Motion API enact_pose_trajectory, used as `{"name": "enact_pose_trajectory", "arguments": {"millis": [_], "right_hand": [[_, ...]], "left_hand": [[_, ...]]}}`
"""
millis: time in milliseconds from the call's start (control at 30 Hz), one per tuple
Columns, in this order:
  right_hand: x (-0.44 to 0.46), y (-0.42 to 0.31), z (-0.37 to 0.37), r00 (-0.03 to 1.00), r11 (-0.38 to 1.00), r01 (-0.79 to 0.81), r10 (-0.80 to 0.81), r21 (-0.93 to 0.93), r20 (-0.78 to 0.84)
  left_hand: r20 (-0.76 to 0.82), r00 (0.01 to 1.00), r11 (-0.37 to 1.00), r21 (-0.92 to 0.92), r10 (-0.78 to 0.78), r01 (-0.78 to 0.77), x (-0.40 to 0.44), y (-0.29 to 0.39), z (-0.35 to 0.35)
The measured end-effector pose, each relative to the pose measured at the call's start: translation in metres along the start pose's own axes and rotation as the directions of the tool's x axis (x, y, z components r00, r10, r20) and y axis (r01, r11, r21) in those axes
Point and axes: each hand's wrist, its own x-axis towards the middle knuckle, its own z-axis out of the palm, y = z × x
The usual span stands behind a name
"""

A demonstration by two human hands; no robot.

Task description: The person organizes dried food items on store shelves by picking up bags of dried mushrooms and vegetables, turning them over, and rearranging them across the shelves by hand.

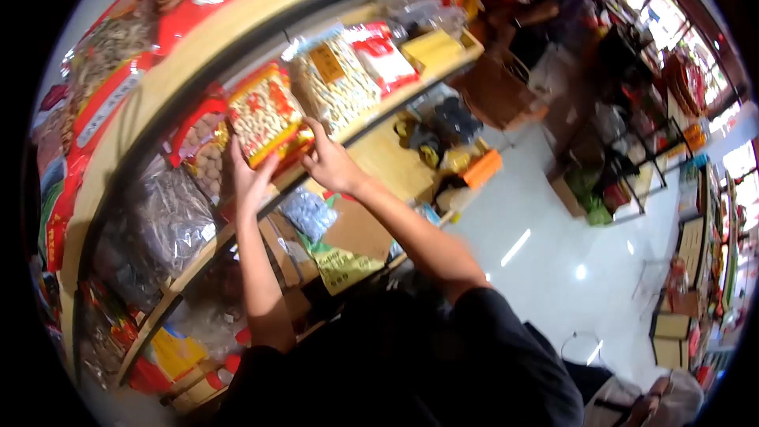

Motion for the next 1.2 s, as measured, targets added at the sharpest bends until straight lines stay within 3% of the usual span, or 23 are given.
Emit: {"name": "enact_pose_trajectory", "arguments": {"millis": [67,167,200,267,333,400,467,500,567,600,667,700,733,767,933,1033,1067,1167,1200], "right_hand": [[0.002,-0.006,-0.001,0.989,0.991,-0.128,0.126,0.024,0.075],[0.005,0.011,0.008,0.997,0.997,0.071,-0.071,-0.011,-0.033],[0.006,0.009,0.007,0.999,0.999,0.042,-0.042,0.027,-0.023],[0.01,0.022,0.009,1.0,0.992,0.022,-0.023,0.122,0.006],[0.013,0.023,0.008,0.997,0.989,0.073,-0.071,0.129,-0.02],[0.016,0.031,0.007,0.992,0.988,0.125,-0.126,0.092,0.009],[0.014,0.015,0.0,0.998,0.998,-0.013,0.01,0.057,0.055],[0.017,0.017,-0.001,0.999,0.999,-0.003,0.001,0.054,0.04],[0.017,0.02,0.005,0.978,0.976,0.203,-0.197,0.083,-0.073],[0.018,0.022,0.004,0.977,0.975,0.206,-0.2,0.084,-0.079],[0.014,0.011,0.002,0.987,0.985,0.143,-0.135,0.095,-0.09],[0.01,0.003,-0.001,0.998,0.986,0.031,-0.023,0.163,-0.051],[0.01,0.005,0.001,0.99,0.984,0.119,-0.109,0.133,-0.086],[0.005,0.008,0.002,0.995,0.978,0.079,-0.066,0.194,-0.072],[-0.016,0.014,0.001,0.998,0.889,0.001,0.03,0.458,-0.06],[-0.034,0.007,-0.008,0.996,0.841,-0.052,0.08,0.538,-0.029],[-0.04,0.008,-0.009,0.995,0.799,-0.078,0.095,0.596,0.002],[-0.065,0.013,-0.022,0.978,0.821,-0.187,0.103,0.539,0.182],[-0.077,0.016,-0.026,0.971,0.839,-0.199,0.097,0.507,0.22]], "left_hand": [[-0.041,0.995,0.991,0.102,0.094,-0.089,0.011,-0.04,0.0],[-0.122,0.986,0.954,0.29,0.11,-0.071,0.008,-0.024,0.004],[-0.147,0.979,0.946,0.312,0.14,-0.089,0.008,-0.022,0.006],[-0.156,0.982,0.99,0.11,0.107,-0.09,0.012,-0.038,0.012],[-0.2,0.968,0.987,0.086,0.152,-0.137,0.015,-0.047,0.017],[-0.235,0.951,0.946,0.301,0.199,-0.124,0.008,-0.019,0.015],[-0.241,0.948,0.963,0.224,0.205,-0.151,0.01,-0.02,0.018],[-0.243,0.938,0.954,0.231,0.245,-0.19,0.009,-0.02,0.02],[-0.24,0.939,0.954,0.231,0.247,-0.192,0.003,-0.016,0.022],[-0.252,0.936,0.954,0.234,0.245,-0.186,0.003,-0.014,0.022],[-0.255,0.942,0.964,0.209,0.216,-0.164,-0.004,-0.007,0.023],[-0.256,0.938,0.968,0.155,0.235,-0.2,-0.005,-0.006,0.023],[-0.258,0.934,0.968,0.099,0.248,-0.23,-0.008,-0.006,0.023],[-0.262,0.934,0.968,0.009,0.242,-0.249,-0.011,-0.004,0.025],[-0.213,0.953,0.972,-0.05,0.216,-0.231,-0.032,0.001,0.027],[-0.18,0.964,0.942,-0.241,0.194,-0.234,-0.054,0.008,0.033],[-0.19,0.952,0.954,-0.133,0.241,-0.269,-0.063,0.007,0.033],[-0.201,0.935,0.946,-0.08,0.292,-0.313,-0.098,0.003,0.04],[-0.191,0.905,0.924,0.031,0.381,-0.382,-0.109,0.003,0.041]]}}
